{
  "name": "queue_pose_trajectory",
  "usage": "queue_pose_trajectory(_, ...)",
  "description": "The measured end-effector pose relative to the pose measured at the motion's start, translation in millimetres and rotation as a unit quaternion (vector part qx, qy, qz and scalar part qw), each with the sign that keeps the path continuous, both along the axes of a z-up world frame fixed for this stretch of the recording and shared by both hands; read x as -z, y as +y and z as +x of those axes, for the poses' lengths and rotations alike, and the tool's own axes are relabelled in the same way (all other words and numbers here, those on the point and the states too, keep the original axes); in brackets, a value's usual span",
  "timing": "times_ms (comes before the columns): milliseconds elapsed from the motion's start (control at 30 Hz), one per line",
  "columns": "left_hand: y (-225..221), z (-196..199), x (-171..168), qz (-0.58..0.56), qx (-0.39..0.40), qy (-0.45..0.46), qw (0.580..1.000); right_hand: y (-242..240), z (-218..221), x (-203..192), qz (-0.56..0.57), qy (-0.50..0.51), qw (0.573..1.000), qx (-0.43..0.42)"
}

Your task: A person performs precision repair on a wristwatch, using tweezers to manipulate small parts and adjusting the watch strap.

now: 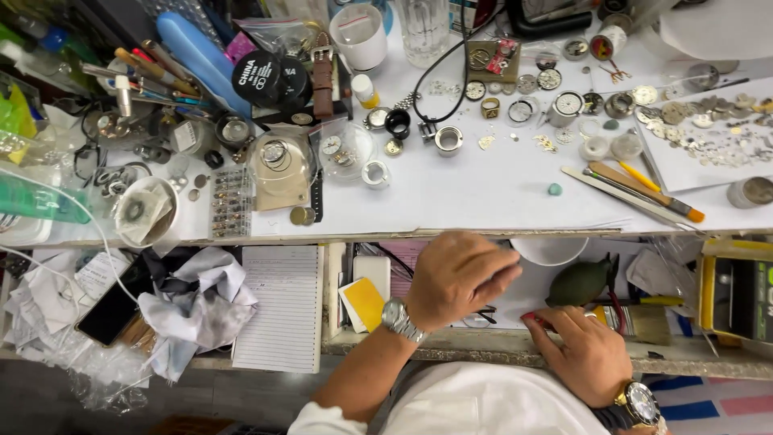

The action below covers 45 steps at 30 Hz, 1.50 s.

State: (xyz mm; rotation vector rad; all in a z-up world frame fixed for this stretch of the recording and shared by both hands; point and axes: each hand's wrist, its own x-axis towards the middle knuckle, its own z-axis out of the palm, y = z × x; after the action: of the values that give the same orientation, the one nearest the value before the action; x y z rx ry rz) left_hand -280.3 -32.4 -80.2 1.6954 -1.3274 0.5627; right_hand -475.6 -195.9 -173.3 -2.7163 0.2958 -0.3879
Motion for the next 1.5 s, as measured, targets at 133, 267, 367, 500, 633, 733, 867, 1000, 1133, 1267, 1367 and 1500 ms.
queue_pose_trajectory(133,-11.1,26.2,2.5,-0.023,-0.055,-0.061,0.996,0.9,2.1,-4.7,0.002,-0.009,1.000,-0.018)
queue_pose_trajectory(267,-16.7,35.8,10.1,-0.041,-0.099,-0.077,0.991,0.2,2.8,-1.7,-0.004,0.015,1.000,0.010)
queue_pose_trajectory(367,-16.1,34.0,10.0,-0.020,-0.099,-0.090,0.991,0.5,2.2,-1.7,-0.007,0.024,1.000,0.009)
queue_pose_trajectory(500,-15.1,29.5,6.5,0.003,-0.101,-0.083,0.991,1.2,0.2,0.7,-0.007,0.028,1.000,0.007)
queue_pose_trajectory(633,-14.7,34.0,21.9,0.017,-0.065,-0.066,0.996,2.3,4.6,-11.1,-0.018,0.029,0.999,0.009)
queue_pose_trajectory(733,-19.2,33.2,34.3,-0.017,-0.072,-0.079,0.994,-11.5,8.1,-33.6,0.127,-0.086,0.988,0.019)
queue_pose_trajectory(867,-20.3,32.2,16.1,0.013,-0.089,-0.088,0.992,-65.5,26.9,-70.0,-0.040,-0.164,0.985,-0.020)
queue_pose_trajectory(1000,-18.2,33.0,16.0,0.021,-0.090,-0.086,0.992,-102.9,55.2,-99.9,-0.189,-0.157,0.969,-0.021)
queue_pose_trajectory(1133,-23.3,25.5,2.2,0.069,-0.088,0.003,0.994,-117.6,69.6,-102.7,-0.238,-0.110,0.964,-0.037)
queue_pose_trajectory(1267,-50.1,23.9,-13.3,0.114,-0.086,0.005,0.990,-125.3,76.3,-105.7,-0.288,-0.089,0.952,-0.047)
queue_pose_trajectory(1367,-71.0,29.0,-11.5,0.154,-0.097,0.002,0.983,-129.9,72.5,-111.3,-0.303,-0.078,0.948,-0.055)
queue_pose_trajectory(1500,-86.3,40.6,-2.4,0.170,-0.106,-0.021,0.980,-143.9,60.3,-109.9,-0.303,-0.069,0.949,-0.052)
